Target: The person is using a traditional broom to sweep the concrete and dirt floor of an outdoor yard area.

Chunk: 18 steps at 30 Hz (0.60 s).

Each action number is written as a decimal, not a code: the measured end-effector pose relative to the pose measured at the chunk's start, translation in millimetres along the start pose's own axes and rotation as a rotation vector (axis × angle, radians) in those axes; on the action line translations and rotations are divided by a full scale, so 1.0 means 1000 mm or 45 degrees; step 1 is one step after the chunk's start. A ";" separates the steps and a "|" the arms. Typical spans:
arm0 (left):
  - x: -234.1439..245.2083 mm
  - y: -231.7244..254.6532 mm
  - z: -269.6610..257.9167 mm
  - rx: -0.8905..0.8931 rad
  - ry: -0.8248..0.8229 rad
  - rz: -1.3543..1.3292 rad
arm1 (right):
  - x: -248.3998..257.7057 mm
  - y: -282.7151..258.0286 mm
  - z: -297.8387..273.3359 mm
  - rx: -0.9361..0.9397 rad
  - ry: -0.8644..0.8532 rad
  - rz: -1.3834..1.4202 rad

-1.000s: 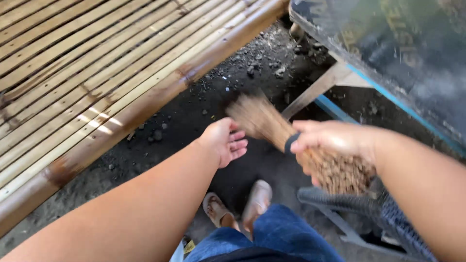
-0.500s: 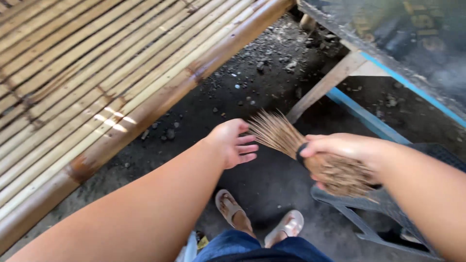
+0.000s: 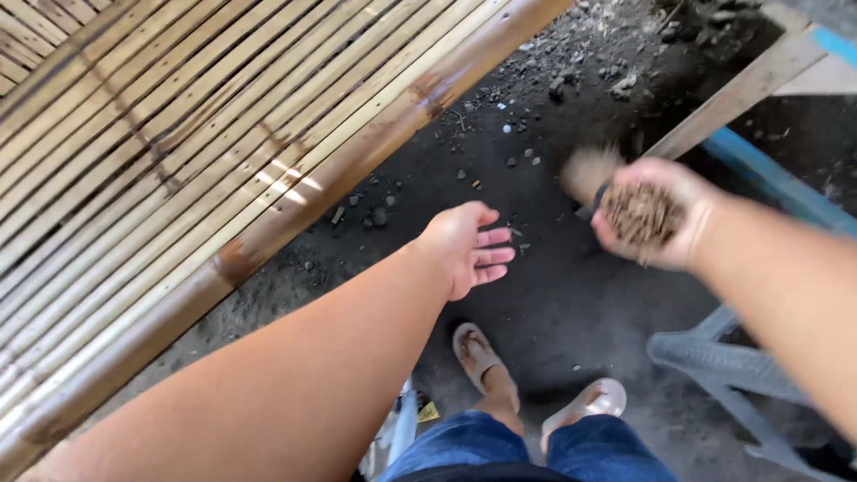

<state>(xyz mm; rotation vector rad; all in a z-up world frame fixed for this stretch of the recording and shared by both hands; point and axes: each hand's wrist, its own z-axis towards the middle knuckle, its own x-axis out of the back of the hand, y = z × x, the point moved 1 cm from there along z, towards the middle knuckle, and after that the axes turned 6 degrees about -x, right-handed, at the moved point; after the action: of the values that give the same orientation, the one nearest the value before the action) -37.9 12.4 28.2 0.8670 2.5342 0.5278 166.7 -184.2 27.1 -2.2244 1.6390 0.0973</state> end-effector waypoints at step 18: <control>0.020 0.005 -0.011 -0.018 0.062 -0.135 | -0.094 0.016 -0.094 -0.094 0.098 -0.993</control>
<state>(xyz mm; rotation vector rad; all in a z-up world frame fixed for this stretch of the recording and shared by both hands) -55.3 25.8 34.9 0.7179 2.6004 0.5389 106.0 -134.9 136.0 -2.7775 0.7045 -0.1392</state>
